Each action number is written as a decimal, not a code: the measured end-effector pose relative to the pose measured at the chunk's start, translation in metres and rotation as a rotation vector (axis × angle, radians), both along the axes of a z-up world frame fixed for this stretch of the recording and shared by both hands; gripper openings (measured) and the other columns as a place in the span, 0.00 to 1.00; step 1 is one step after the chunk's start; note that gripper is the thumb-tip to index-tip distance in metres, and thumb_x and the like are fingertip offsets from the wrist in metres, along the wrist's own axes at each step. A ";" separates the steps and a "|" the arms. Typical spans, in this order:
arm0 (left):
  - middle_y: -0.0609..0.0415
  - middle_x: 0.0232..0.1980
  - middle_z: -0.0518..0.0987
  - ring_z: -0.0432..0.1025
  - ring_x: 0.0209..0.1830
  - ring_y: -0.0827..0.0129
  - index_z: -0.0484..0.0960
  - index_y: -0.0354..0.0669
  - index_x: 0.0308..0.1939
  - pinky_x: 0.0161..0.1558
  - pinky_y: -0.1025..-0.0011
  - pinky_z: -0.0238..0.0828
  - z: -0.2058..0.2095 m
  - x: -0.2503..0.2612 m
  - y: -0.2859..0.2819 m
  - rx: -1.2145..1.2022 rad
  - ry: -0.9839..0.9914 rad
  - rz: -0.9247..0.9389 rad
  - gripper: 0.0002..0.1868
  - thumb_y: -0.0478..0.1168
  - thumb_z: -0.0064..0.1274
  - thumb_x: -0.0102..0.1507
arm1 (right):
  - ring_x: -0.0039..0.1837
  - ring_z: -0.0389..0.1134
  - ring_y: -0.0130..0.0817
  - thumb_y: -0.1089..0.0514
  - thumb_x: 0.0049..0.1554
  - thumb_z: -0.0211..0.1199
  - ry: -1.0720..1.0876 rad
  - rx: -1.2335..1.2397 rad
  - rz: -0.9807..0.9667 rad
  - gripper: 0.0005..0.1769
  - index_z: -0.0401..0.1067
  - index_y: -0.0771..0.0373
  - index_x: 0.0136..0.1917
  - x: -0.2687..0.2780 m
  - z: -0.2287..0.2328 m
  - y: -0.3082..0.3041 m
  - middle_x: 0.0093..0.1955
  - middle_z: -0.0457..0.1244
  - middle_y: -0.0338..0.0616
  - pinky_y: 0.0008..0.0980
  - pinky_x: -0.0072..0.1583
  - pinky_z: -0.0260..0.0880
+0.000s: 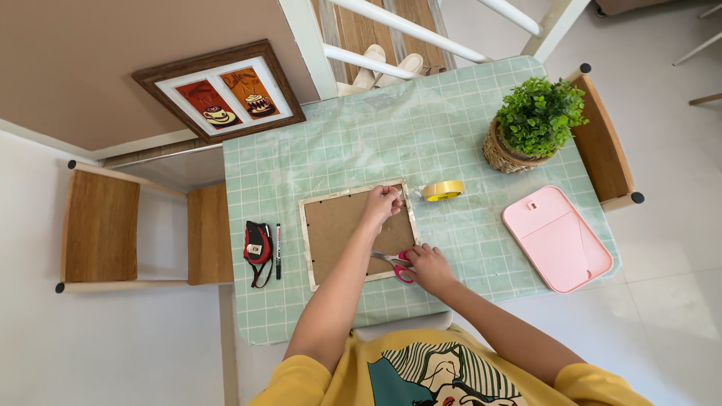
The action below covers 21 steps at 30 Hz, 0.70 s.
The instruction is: The person repeatedly cuts small pieces of yellow tape with scissors and applies them to the back of a wooden picture frame. The frame remains on a table throughout the clip, and the person works methodically around its edges.
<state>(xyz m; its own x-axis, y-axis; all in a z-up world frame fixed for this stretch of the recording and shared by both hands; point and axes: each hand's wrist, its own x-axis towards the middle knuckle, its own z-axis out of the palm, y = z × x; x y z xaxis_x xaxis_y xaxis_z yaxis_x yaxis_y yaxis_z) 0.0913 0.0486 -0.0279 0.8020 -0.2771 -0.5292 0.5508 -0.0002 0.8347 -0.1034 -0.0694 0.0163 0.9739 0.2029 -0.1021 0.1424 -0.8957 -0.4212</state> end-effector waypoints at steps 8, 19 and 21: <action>0.56 0.41 0.78 0.76 0.38 0.73 0.76 0.42 0.46 0.40 0.71 0.77 0.001 0.001 0.002 0.003 0.009 -0.002 0.04 0.36 0.50 0.68 | 0.56 0.67 0.43 0.53 0.49 0.71 0.068 -0.028 -0.095 0.16 0.75 0.57 0.50 -0.004 -0.027 0.004 0.48 0.68 0.43 0.42 0.56 0.67; 0.58 0.40 0.80 0.76 0.36 0.75 0.77 0.43 0.46 0.35 0.75 0.70 0.008 -0.002 -0.001 0.068 -0.058 -0.038 0.04 0.36 0.52 0.67 | 0.39 0.55 0.24 0.37 0.58 0.60 0.798 0.824 -0.423 0.22 0.71 0.58 0.49 -0.026 0.027 -0.086 0.38 0.62 0.33 0.27 0.42 0.56; 0.57 0.40 0.81 0.76 0.36 0.75 0.77 0.43 0.45 0.35 0.75 0.70 0.008 -0.002 -0.002 0.060 -0.051 -0.041 0.04 0.37 0.52 0.67 | 0.37 0.53 0.23 0.32 0.59 0.54 0.834 0.861 -0.443 0.26 0.70 0.56 0.48 -0.023 0.043 -0.088 0.38 0.61 0.31 0.25 0.41 0.54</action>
